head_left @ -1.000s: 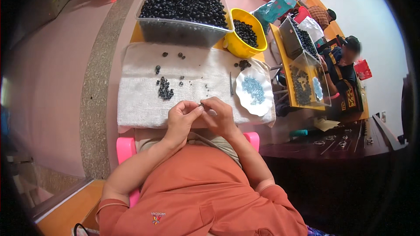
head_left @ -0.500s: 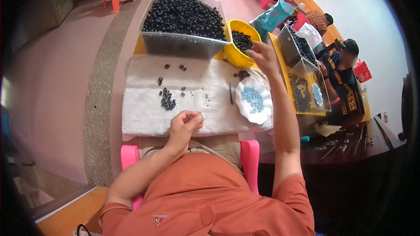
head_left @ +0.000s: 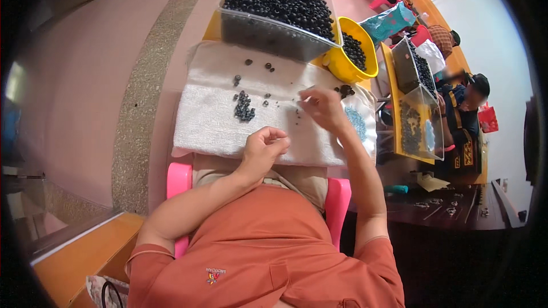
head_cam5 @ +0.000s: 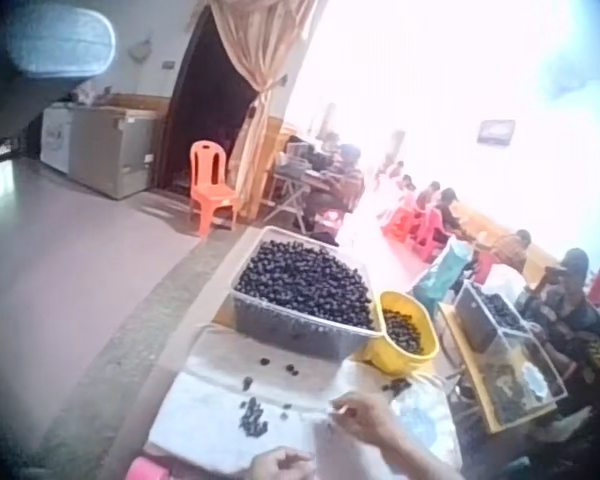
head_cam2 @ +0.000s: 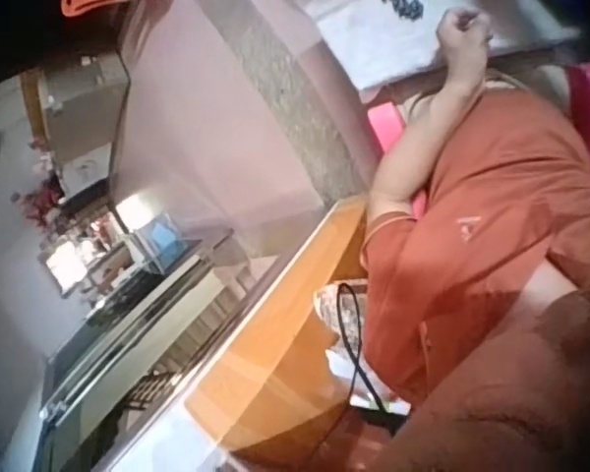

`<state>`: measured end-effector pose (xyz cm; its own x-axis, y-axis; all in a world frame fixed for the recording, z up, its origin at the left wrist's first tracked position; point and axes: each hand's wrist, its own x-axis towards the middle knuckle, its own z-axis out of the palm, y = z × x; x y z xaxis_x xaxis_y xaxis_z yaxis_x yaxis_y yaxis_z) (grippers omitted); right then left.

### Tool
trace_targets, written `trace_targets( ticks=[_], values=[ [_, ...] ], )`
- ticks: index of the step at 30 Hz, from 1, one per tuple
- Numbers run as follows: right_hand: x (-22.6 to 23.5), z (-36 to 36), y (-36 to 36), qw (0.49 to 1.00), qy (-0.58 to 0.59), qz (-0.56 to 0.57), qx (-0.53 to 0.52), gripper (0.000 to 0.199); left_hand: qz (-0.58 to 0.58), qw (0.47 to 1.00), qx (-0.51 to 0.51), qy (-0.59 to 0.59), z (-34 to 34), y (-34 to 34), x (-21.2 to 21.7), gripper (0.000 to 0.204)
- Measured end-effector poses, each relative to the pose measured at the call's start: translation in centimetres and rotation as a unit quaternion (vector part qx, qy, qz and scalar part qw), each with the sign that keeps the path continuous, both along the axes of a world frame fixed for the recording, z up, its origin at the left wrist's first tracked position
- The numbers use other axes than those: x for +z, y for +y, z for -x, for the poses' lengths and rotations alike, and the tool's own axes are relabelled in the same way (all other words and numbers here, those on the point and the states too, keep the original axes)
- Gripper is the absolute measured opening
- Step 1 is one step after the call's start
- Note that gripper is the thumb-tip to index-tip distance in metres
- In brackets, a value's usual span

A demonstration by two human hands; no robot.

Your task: Sorting small black components from a large container into a small dish.

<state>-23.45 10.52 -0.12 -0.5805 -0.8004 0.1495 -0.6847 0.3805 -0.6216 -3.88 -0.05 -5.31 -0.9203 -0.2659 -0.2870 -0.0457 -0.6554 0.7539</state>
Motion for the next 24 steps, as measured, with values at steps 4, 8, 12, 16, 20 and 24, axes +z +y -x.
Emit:
trace_targets(
  ticks=[4, 8, 12, 16, 20, 24],
  values=[
    [-0.8, -2.8, -2.3, 0.996, 0.044, -0.046, 0.059, 0.025, -0.008, 1.000, 0.000, -0.007, -0.4, 0.0, 0.2, 0.013],
    [-1.2, -3.6, -3.9, 0.989, 0.098, -0.059, 0.089, 0.024, 0.014, 1.000, 0.004, 0.001, -0.3, 0.1, -0.2, 0.013],
    [-0.9, -3.7, -5.1, 0.984, 0.135, -0.057, 0.103, 0.022, 0.022, 1.000, 0.015, 0.005, -0.3, 0.2, -0.5, 0.013],
    [-1.3, -3.3, -5.9, 0.986, 0.138, -0.026, 0.090, 0.022, 0.004, 1.000, 0.007, 0.007, -0.2, 0.1, -0.4, 0.013],
    [-1.5, -3.0, -6.3, 0.984, 0.150, -0.022, 0.098, 0.021, 0.000, 1.000, 0.007, 0.005, -0.2, 0.1, -0.5, 0.013],
    [-0.7, -3.5, -7.5, 0.982, 0.148, -0.015, 0.117, 0.020, 0.019, 1.000, 0.007, -0.002, -0.2, 0.1, -0.5, 0.015]
  ],
)
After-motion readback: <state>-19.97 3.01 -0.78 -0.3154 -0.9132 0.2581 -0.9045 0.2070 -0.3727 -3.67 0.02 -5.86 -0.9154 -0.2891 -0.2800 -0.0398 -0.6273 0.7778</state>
